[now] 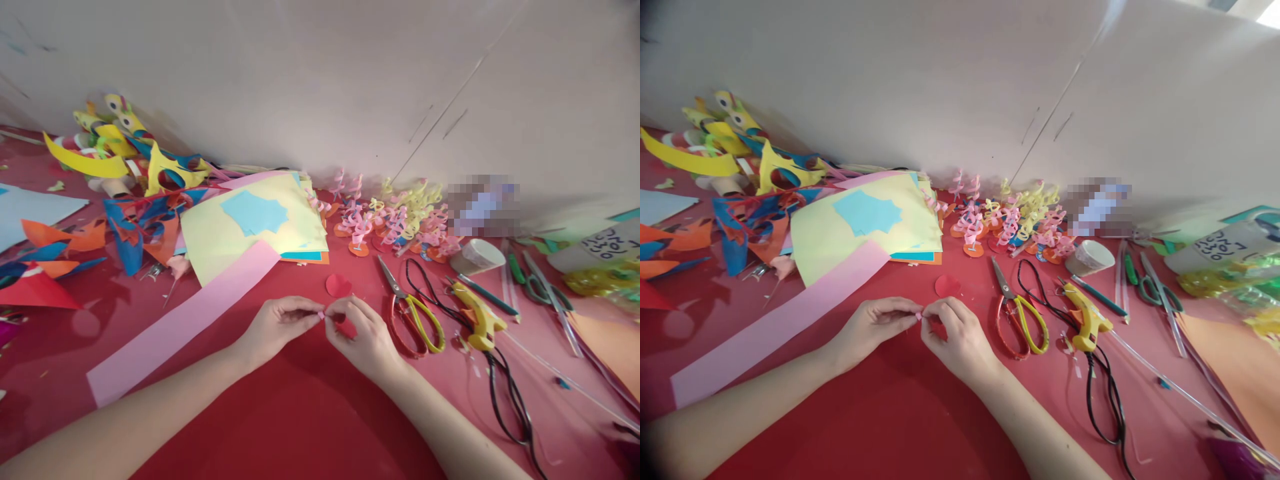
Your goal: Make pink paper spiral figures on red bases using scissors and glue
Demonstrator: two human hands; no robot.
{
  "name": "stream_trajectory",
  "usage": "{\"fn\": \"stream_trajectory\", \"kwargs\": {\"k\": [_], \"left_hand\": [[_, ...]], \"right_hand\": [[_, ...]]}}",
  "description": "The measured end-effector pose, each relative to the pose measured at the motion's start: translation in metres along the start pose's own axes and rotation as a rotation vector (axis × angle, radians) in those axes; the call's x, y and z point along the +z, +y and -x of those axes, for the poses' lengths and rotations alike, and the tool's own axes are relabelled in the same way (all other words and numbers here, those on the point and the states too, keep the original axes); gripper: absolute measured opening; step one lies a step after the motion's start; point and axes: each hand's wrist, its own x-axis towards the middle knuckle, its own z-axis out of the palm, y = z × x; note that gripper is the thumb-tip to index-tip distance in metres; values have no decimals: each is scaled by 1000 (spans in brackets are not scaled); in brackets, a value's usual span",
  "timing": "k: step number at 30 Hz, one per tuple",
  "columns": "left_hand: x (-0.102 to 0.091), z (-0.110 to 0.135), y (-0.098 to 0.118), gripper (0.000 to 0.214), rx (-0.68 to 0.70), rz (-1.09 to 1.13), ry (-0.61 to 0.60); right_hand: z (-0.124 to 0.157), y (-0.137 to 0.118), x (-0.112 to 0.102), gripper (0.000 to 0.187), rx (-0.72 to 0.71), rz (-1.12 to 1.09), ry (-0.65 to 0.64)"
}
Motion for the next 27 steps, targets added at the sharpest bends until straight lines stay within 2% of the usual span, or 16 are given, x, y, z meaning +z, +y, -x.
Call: {"fn": "stream_trajectory", "kwargs": {"k": [7, 11, 14, 20, 23, 27], "left_hand": [[2, 1, 2, 14, -34, 71, -35], [-1, 0, -2, 12, -82, 138, -53], [-3, -1, -4, 8, -106, 169, -57], [-1, -5, 1, 9, -189, 294, -12], [-1, -6, 1, 11, -211, 327, 10], [-4, -6, -3, 11, -150, 226, -12]], "right_hand": [[1, 2, -1, 16, -51, 50, -15], [1, 3, -3, 17, -63, -21, -39], [1, 4, -3, 15, -16, -118, -52], [0, 3, -2, 9, 184, -210, -29], [0, 0, -2, 8, 201, -205, -40], [0, -2, 0, 10, 190, -182, -17]]}}
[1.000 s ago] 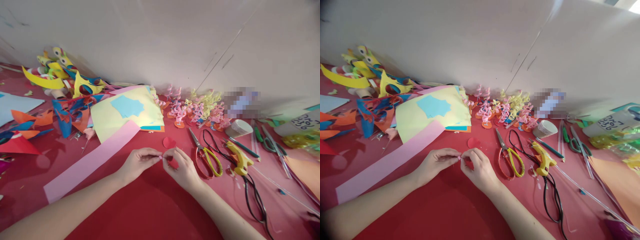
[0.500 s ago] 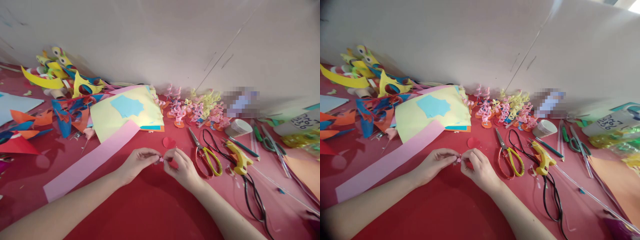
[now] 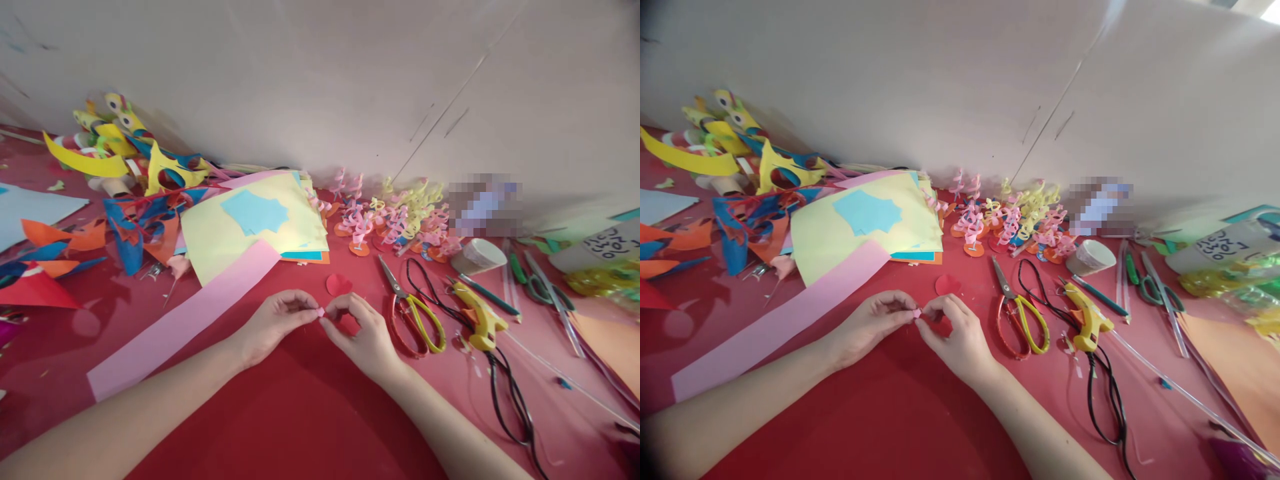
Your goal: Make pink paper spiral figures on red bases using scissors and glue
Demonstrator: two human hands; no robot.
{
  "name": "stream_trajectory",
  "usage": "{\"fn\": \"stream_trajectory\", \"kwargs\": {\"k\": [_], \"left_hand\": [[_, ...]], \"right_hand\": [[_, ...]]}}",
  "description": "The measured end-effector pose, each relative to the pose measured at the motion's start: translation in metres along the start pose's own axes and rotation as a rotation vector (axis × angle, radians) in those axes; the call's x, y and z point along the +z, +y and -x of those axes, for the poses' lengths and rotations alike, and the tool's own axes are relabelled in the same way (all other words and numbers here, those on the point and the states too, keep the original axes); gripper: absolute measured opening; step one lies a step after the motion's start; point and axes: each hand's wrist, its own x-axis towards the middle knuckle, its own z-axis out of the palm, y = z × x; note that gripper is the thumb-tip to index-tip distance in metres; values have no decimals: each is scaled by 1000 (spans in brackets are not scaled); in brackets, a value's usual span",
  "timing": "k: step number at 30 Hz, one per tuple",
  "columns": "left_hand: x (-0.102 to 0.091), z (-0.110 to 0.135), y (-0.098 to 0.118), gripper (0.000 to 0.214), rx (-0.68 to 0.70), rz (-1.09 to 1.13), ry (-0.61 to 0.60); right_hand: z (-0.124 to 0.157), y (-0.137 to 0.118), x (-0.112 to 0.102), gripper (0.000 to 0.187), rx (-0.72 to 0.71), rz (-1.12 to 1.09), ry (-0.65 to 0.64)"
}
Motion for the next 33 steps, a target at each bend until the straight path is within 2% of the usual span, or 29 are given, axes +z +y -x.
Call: {"fn": "stream_trajectory", "kwargs": {"k": [5, 13, 23, 29, 33], "left_hand": [[-2, 1, 1, 11, 82, -189, 0], [1, 3, 1, 8, 201, -411, 92], [6, 11, 2, 6, 266, -575, 180], [10, 15, 5, 9, 282, -571, 174], [8, 12, 5, 6, 224, -424, 101]], "right_hand": [[-2, 0, 0, 10, 10, 7, 16], [1, 3, 2, 7, 13, 19, 54], [2, 2, 5, 11, -22, 17, 43], [3, -1, 7, 12, -58, 31, 37], [1, -2, 5, 12, -60, 26, 42]]}}
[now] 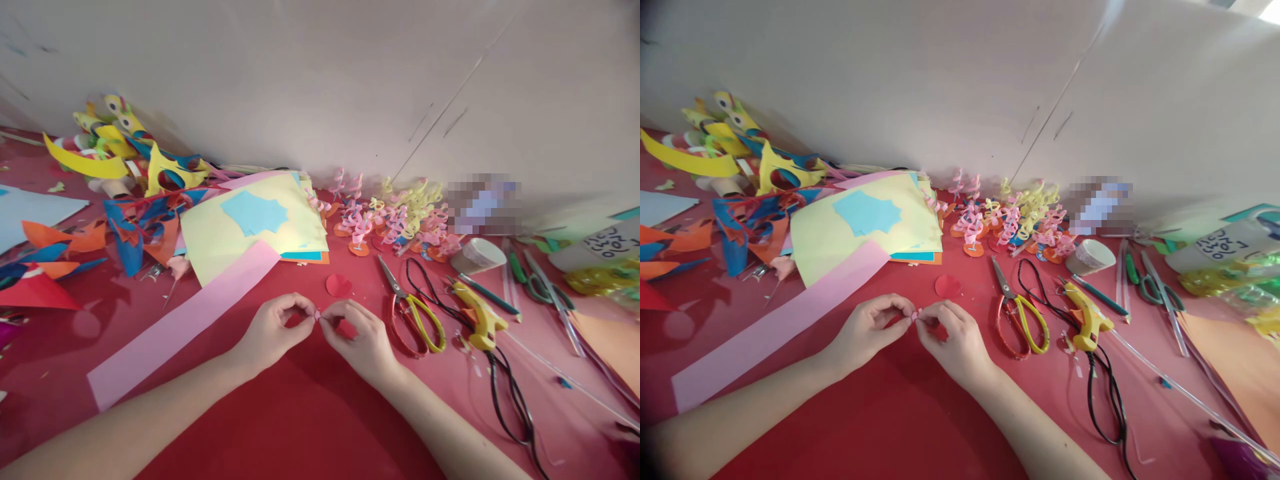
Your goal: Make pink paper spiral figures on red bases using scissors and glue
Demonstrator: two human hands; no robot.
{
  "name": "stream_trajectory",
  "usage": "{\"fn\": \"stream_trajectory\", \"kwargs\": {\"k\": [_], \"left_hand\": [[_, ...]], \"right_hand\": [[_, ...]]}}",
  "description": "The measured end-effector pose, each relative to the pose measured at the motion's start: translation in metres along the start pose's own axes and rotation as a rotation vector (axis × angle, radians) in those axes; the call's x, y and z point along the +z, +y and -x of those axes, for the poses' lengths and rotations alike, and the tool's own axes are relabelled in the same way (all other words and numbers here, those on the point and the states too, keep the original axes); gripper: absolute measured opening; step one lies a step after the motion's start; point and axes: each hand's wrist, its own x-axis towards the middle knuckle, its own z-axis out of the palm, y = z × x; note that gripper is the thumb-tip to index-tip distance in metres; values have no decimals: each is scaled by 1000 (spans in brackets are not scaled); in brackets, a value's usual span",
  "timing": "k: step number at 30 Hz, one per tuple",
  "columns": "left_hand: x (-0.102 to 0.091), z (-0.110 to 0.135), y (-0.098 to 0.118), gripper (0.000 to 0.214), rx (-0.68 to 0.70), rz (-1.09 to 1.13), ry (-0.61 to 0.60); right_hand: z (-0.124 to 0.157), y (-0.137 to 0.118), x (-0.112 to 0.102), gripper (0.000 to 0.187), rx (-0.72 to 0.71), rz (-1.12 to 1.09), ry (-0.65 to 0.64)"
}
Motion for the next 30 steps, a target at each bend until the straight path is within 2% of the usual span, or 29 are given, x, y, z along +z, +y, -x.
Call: {"fn": "stream_trajectory", "kwargs": {"k": [4, 10, 15, 25, 30], "left_hand": [[-4, -5, 0, 5, -32, 154, -29], [-4, -7, 1, 7, -44, 178, -39], [-5, -5, 0, 4, 17, 77, -47], [-9, -3, 1, 9, 238, -195, -63], [-9, -4, 1, 8, 214, -201, -83]], "right_hand": [[-2, 2, -4, 13, 25, -25, -8], [-2, 4, -5, 13, 4, -55, -27], [-2, 4, -4, 12, 19, -71, -42], [-1, 2, -4, 9, 57, -128, -90], [-2, 4, -4, 8, 82, -137, -93]]}}
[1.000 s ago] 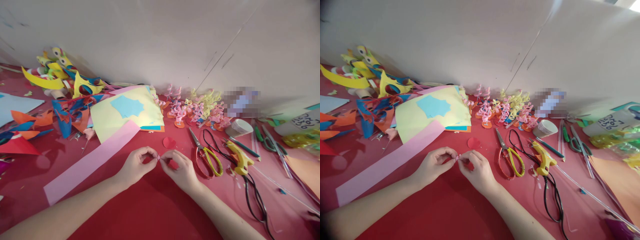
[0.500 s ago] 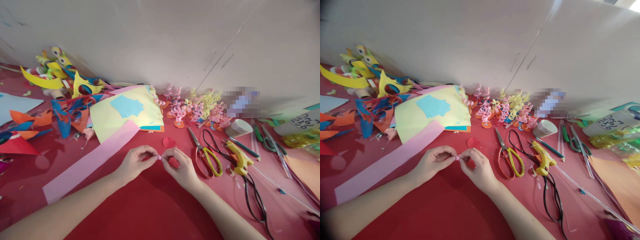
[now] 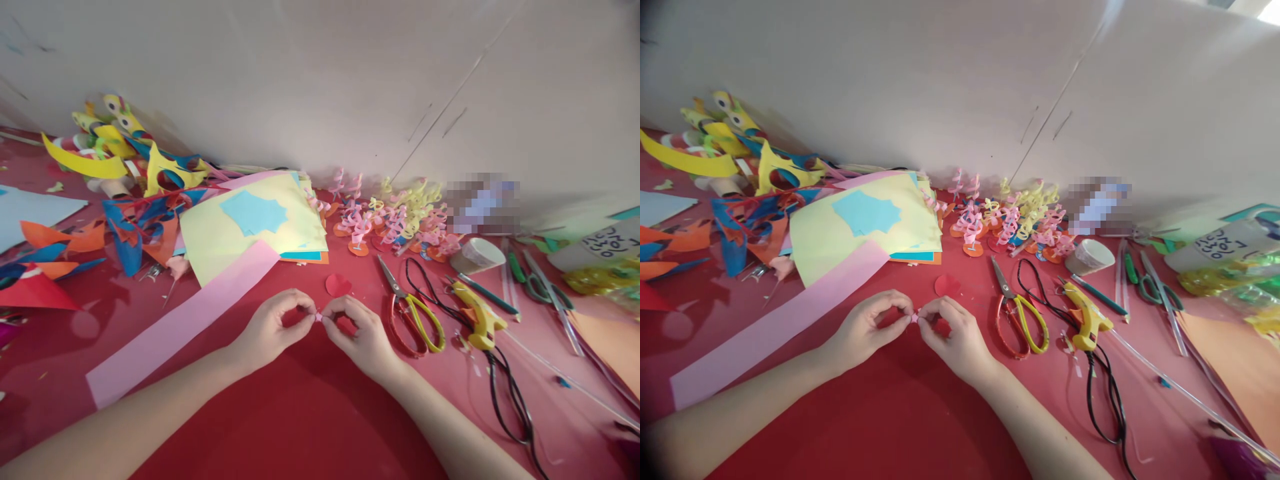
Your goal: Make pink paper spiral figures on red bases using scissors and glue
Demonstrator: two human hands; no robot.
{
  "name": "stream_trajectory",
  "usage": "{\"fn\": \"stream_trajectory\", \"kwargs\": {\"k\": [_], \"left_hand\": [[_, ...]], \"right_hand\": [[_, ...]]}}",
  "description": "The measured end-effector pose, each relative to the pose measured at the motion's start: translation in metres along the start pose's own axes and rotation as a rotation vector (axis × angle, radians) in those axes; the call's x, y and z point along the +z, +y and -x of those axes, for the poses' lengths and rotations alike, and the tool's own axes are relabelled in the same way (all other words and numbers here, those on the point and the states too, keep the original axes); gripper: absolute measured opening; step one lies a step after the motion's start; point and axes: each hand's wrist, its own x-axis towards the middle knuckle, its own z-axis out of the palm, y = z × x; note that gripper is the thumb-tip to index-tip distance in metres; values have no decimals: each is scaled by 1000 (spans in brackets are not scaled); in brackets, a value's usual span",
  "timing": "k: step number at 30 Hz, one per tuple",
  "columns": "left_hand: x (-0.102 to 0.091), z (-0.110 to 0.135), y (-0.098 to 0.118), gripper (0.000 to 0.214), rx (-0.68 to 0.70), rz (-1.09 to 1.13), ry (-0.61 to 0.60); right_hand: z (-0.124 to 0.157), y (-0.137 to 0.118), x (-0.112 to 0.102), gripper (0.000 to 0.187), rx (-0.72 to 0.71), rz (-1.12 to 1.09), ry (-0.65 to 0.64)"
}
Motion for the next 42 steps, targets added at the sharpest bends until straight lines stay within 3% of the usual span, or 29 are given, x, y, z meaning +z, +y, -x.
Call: {"fn": "stream_trajectory", "kwargs": {"k": [6, 14, 22, 30, 42], "left_hand": [[2, -2, -3, 5, -56, 78, 58], [-1, -2, -3, 8, 9, 66, 6], [-3, -1, -1, 8, 20, -3, -76], [3, -2, -3, 7, -102, 270, -15], [3, 0, -8, 8, -59, 223, 25]], "right_hand": [[-1, 1, -1, 9, -14, 50, 40], [-1, 1, -1, 11, -57, 34, 34], [1, 3, -1, 10, -4, -51, -58], [-2, 0, -4, 12, -44, 40, 50], [-1, -1, -2, 10, -58, 40, 50]]}}
